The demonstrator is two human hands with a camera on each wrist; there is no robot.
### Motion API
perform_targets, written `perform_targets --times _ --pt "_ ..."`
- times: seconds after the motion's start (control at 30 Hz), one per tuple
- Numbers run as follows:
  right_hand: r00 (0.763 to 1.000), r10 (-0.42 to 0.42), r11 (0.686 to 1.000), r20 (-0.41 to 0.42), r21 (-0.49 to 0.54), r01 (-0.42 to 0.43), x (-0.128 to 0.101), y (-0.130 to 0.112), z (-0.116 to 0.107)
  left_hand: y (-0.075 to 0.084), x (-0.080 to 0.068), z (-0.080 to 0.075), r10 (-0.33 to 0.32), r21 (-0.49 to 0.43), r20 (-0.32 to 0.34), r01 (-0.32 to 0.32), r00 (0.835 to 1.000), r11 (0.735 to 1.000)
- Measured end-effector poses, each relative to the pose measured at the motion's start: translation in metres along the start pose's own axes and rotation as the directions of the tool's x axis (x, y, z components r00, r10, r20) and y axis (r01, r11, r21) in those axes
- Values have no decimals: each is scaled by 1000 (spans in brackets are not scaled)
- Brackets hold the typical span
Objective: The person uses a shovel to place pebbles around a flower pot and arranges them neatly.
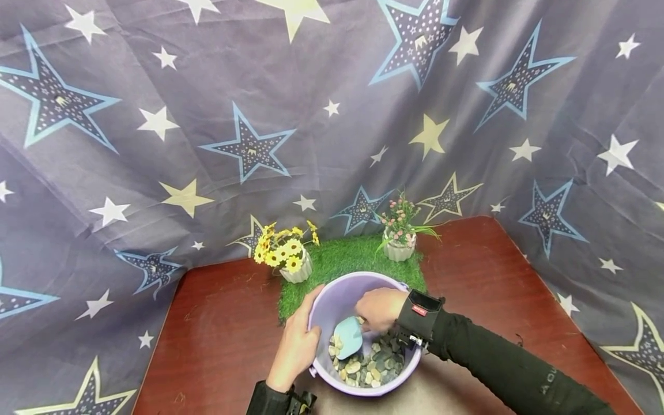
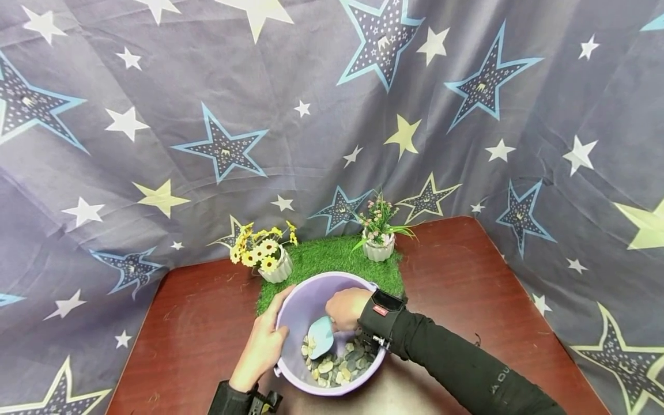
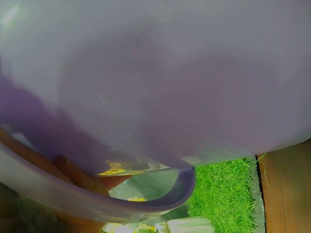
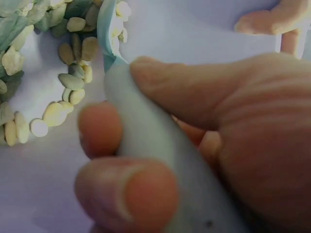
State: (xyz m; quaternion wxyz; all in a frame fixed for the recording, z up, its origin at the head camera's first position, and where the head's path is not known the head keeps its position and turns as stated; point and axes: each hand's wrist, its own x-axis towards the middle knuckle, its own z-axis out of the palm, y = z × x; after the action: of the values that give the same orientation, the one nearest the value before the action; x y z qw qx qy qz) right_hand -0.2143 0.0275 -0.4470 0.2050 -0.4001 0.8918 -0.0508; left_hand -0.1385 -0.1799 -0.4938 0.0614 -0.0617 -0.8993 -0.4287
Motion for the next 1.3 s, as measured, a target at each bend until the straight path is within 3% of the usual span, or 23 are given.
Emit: perform_targets --times 0.33,0.6,1.1,1.3 --pt "999 -30 996 39 82 26 -2 10 -8 0 2 2 -18 3 -1 18 1000 1000" --pt "998 -37 996 53 88 33 -6 10 -13 -1 0 2 -16 -24 -8 16 1000 1000" --pt "998 -48 992 32 116 44 -15 15 -19 0 3 2 -14 -20 -3 14 1000 1000" --pt "996 -84 979 16 186 79 -24 24 -19 0 3 3 -27 -21 7 27 1000 999"
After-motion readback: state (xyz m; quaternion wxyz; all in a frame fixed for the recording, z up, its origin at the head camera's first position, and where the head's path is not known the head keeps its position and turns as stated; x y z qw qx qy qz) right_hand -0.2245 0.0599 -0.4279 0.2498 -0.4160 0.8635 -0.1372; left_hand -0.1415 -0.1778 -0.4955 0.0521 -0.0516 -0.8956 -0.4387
